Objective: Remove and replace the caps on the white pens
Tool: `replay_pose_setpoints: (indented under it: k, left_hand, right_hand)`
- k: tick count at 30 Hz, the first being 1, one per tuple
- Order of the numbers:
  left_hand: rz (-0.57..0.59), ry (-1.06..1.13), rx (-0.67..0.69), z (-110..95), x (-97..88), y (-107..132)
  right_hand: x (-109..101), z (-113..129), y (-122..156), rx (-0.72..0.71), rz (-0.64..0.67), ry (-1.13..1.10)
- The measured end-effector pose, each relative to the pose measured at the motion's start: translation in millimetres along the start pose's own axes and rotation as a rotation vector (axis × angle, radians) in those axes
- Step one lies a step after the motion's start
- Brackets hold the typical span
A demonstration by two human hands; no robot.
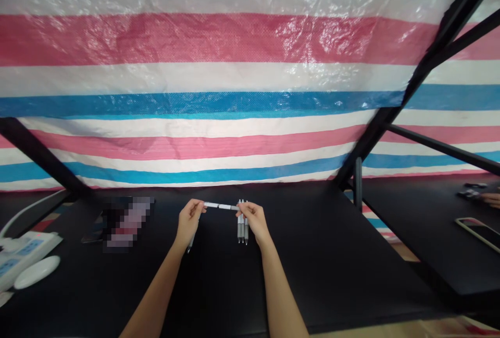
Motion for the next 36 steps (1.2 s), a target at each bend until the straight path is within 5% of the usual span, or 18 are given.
replay_pose_setpoints:
  k: [26,36]
  left_hand:
    - [-0.034,0.090,-0.089,2.6,-3.5,-2.1]
    - [-0.043,0.112,-0.077,3.6,-4.7,-1.3]
  right_hand:
    - [7.7,-6.9,1.5,0.048,0.034,-0.170]
    - [8.6,-12.7,-1.0,0.085,0.079,0.016]
Point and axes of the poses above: each hand's wrist, its own y-axis away from the middle knuckle, its own x-axis out of the palm, z = x × y, the point moved 6 cm from there along -y, towards the middle knuckle, and after that the axes turned 6 degrees about -y, right-handed, at the moved point
